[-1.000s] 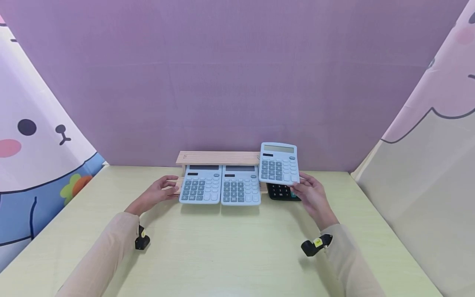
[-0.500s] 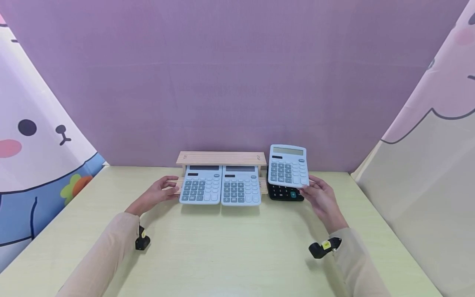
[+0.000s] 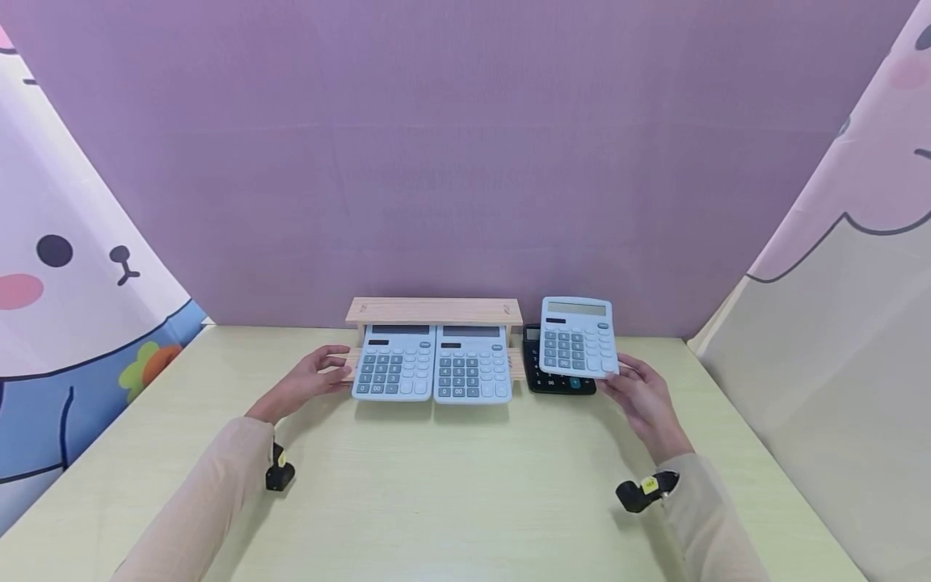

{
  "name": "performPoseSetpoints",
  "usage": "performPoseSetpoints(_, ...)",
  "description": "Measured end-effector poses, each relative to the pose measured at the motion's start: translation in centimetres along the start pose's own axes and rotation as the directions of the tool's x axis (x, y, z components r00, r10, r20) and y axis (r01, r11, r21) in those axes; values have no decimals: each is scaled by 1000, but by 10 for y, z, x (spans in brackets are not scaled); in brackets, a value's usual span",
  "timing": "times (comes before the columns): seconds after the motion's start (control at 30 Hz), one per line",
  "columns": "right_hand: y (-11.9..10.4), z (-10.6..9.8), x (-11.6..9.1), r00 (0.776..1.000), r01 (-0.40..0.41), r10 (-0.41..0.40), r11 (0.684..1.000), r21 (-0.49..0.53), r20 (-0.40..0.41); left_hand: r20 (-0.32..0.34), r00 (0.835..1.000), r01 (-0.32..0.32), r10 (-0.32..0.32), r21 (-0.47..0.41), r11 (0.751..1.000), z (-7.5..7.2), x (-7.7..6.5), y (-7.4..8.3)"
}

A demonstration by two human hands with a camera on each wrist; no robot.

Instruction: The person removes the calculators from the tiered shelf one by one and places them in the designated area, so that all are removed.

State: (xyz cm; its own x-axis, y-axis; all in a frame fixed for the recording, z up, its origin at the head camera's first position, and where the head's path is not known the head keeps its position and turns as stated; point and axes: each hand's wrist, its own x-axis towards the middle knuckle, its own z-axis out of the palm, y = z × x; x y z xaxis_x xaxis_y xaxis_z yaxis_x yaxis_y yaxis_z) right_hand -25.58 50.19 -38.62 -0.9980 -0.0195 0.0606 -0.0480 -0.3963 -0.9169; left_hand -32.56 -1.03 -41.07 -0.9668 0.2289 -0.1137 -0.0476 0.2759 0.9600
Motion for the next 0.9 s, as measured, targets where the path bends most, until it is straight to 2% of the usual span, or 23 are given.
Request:
performPoseSetpoints(0.4,1,-26,-6,999,-52,52,998,-27,2,1,1000,-24,24,-12,1000,0,-2,0)
performPoseSetpoints(0.63,2,-40,-8,999,-40,39,999,2,33,4,1000,-27,27,-12,1000,1,-1,0)
performPoseSetpoints(0.9,1,-58,-10,998,-39,41,999,-32,49,-9,1000,1,-1,8,1000,1,1,-1)
